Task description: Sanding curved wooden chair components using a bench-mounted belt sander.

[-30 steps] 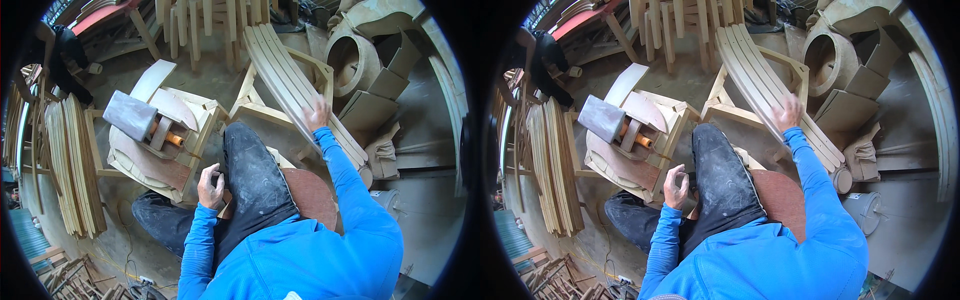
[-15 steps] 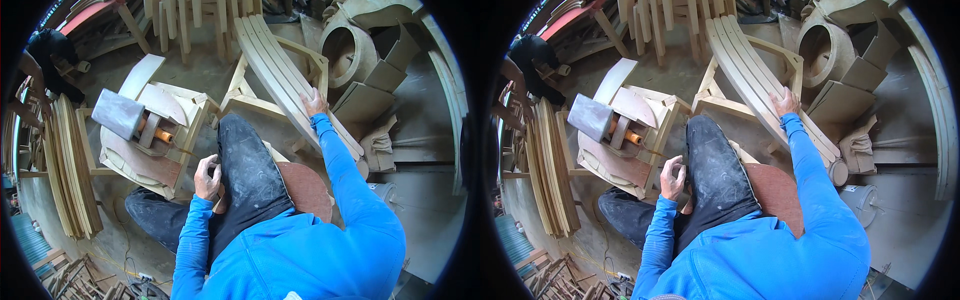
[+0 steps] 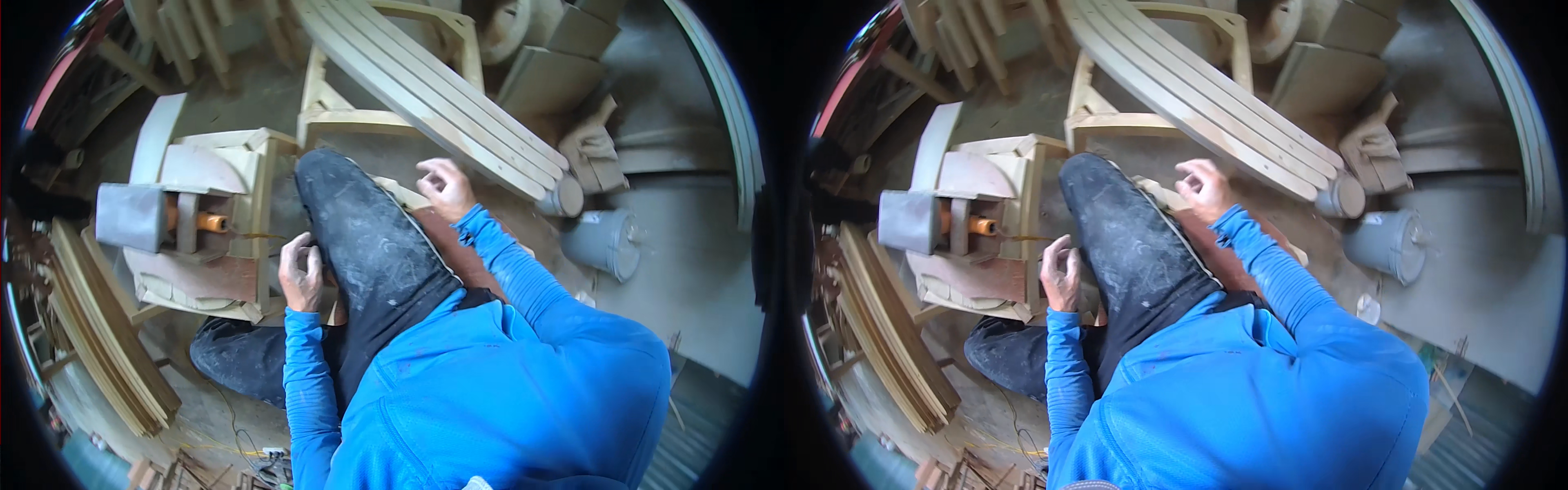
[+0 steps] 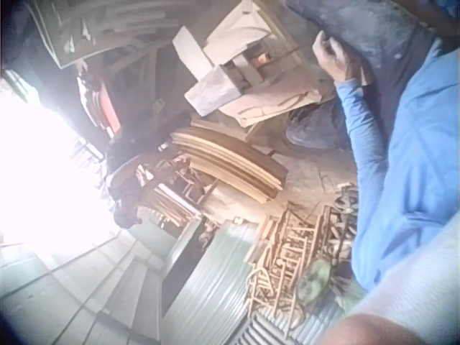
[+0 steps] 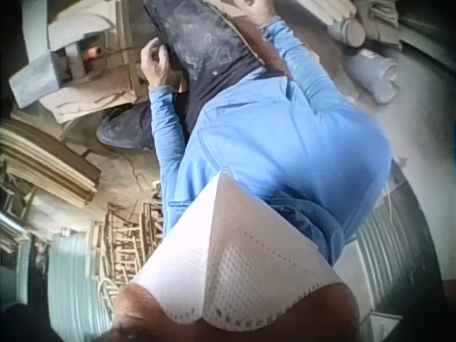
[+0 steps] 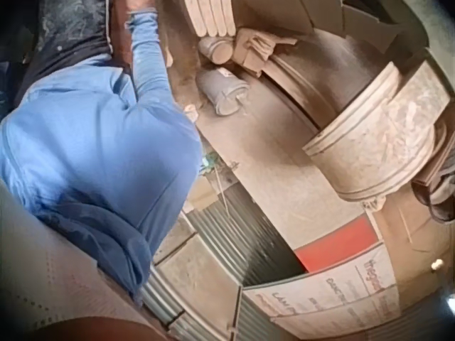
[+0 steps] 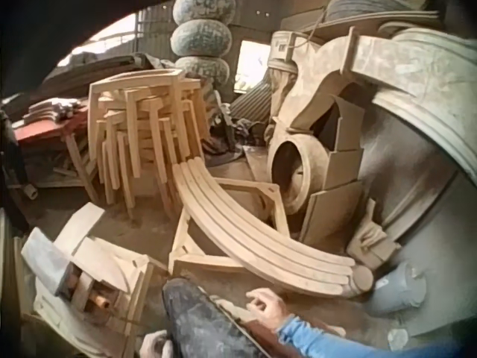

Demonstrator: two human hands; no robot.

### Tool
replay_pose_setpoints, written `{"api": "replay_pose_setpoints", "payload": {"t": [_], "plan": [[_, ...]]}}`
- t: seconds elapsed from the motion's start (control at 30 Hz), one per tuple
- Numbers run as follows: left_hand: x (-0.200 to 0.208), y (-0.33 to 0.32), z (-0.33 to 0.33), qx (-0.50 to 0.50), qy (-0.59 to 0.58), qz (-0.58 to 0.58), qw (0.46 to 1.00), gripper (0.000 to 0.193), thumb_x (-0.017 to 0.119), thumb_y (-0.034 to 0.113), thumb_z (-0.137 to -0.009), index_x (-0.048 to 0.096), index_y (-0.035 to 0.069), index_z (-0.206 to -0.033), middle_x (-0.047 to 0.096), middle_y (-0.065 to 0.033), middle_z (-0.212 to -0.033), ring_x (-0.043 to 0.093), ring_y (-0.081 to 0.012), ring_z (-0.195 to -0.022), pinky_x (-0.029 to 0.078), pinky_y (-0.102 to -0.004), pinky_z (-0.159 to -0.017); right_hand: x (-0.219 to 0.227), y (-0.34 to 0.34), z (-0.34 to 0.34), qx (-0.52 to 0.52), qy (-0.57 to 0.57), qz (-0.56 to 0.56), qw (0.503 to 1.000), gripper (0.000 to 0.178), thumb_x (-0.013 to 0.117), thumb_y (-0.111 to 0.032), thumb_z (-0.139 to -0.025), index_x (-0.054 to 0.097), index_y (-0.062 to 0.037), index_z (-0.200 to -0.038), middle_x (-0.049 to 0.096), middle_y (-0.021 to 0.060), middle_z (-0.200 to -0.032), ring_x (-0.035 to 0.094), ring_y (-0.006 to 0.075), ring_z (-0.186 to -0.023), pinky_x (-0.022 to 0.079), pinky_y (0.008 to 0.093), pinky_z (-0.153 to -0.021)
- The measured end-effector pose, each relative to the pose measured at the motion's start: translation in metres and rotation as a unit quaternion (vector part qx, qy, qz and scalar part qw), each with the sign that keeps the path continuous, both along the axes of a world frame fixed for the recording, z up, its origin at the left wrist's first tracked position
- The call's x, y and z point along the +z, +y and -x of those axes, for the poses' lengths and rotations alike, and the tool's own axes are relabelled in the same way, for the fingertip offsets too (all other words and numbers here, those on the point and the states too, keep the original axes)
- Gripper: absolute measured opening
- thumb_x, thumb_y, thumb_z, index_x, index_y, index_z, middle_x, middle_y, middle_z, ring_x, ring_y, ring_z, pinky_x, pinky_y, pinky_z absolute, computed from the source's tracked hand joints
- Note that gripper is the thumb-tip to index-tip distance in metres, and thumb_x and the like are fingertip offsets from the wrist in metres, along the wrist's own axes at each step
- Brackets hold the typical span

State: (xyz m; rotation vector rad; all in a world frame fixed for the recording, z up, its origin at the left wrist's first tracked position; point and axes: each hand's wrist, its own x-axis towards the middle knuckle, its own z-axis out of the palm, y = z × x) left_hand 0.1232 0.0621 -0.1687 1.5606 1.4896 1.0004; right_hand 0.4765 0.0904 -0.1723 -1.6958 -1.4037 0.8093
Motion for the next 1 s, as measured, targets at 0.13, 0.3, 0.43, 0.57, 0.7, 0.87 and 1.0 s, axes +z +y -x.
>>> {"api": "replay_pose_setpoints", "payload": {"t": [0.13, 0.3, 0.43, 0.57, 0.7, 0.87, 1.0], "plan": [[-0.010, -0.002, 0.002, -0.018, -0.010, 0.023, 1.000, 0.029, 0.068, -0.001, -0.092, 0.067, 0.001, -0.122, 0.069, -0.0119, -0.112, 0.069, -0.0202, -0.091, 0.055, -0.0334, -0.085, -0.011, -0.030, -0.030, -0.062, -0.066, -0.037, 0.995, 0.026, 0.075, -0.005, -0.085, 0.074, -0.0052, -0.111, 0.067, 0.0076, -0.111, 0.068, 0.0117, -0.076, 0.059, 0.0282, -0.067], [-0.014, -0.002, 0.003, -0.024, -0.012, 0.018, 0.999, 0.029, 0.067, 0.000, -0.094, 0.067, 0.001, -0.123, 0.068, -0.0098, -0.111, 0.068, -0.0176, -0.090, 0.055, -0.0318, -0.084, 0.013, -0.049, -0.108, -0.098, -0.265, -0.080, 0.956, 0.031, 0.077, -0.009, -0.078, 0.072, -0.0078, -0.109, 0.064, 0.0130, -0.110, 0.062, 0.0330, -0.108, 0.050, 0.0423, -0.098], [-0.015, 0.001, 0.002, -0.011, -0.025, 0.008, 1.000, 0.029, 0.067, 0.000, -0.094, 0.067, 0.001, -0.123, 0.068, -0.0097, -0.111, 0.068, -0.0177, -0.090, 0.055, -0.0315, -0.084, 0.011, -0.039, -0.115, -0.104, -0.326, -0.050, 0.938, 0.050, 0.080, -0.014, -0.074, 0.068, -0.0136, -0.122, 0.060, 0.0111, -0.122, 0.055, 0.0335, -0.119, 0.043, 0.0455, -0.106], [-0.006, -0.002, 0.004, -0.001, -0.004, -0.006, 1.000, 0.029, 0.069, 0.000, -0.092, 0.068, 0.001, -0.121, 0.069, -0.0117, -0.110, 0.068, -0.0198, -0.088, 0.055, -0.0324, -0.082, -0.003, -0.019, -0.100, -0.105, -0.449, -0.052, 0.886, 0.074, 0.086, -0.020, -0.070, 0.058, -0.0176, -0.138, 0.053, 0.0122, -0.132, 0.049, 0.0356, -0.123, 0.041, 0.0495, -0.107], [-0.009, -0.006, 0.007, 0.019, -0.013, -0.021, 1.000, 0.028, 0.070, 0.000, -0.091, 0.068, 0.000, -0.119, 0.069, -0.0116, -0.109, 0.069, -0.0193, -0.086, 0.055, -0.0327, -0.080, -0.005, -0.019, -0.092, -0.083, -0.447, -0.031, 0.890, 0.079, 0.089, -0.023, -0.068, 0.056, -0.0182, -0.140, 0.052, 0.0125, -0.133, 0.048, 0.0366, -0.124, 0.041, 0.0510, -0.107], [0.002, -0.005, 0.007, 0.019, 0.005, -0.030, 0.999, 0.028, 0.070, -0.002, -0.089, 0.069, 0.001, -0.117, 0.068, -0.0116, -0.106, 0.070, -0.0195, -0.084, 0.056, -0.0328, -0.079, -0.012, -0.018, -0.104, -0.082, -0.453, -0.020, 0.887, 0.080, 0.089, -0.020, -0.068, 0.056, -0.0187, -0.141, 0.053, 0.0109, -0.129, 0.050, 0.0348, -0.122, 0.041, 0.0513, -0.105], [-0.003, -0.008, 0.009, 0.028, -0.007, -0.038, 0.999, 0.029, 0.070, -0.002, -0.088, 0.069, 0.001, -0.117, 0.069, -0.0122, -0.106, 0.071, -0.0204, -0.085, 0.056, -0.0332, -0.080, -0.008, -0.012, -0.113, -0.059, -0.508, -0.009, 0.859, 0.084, 0.093, -0.019, -0.066, 0.056, -0.0228, -0.141, 0.053, 0.0086, -0.128, 0.051, 0.0326, -0.119, 0.043, 0.0488, -0.102]]}}
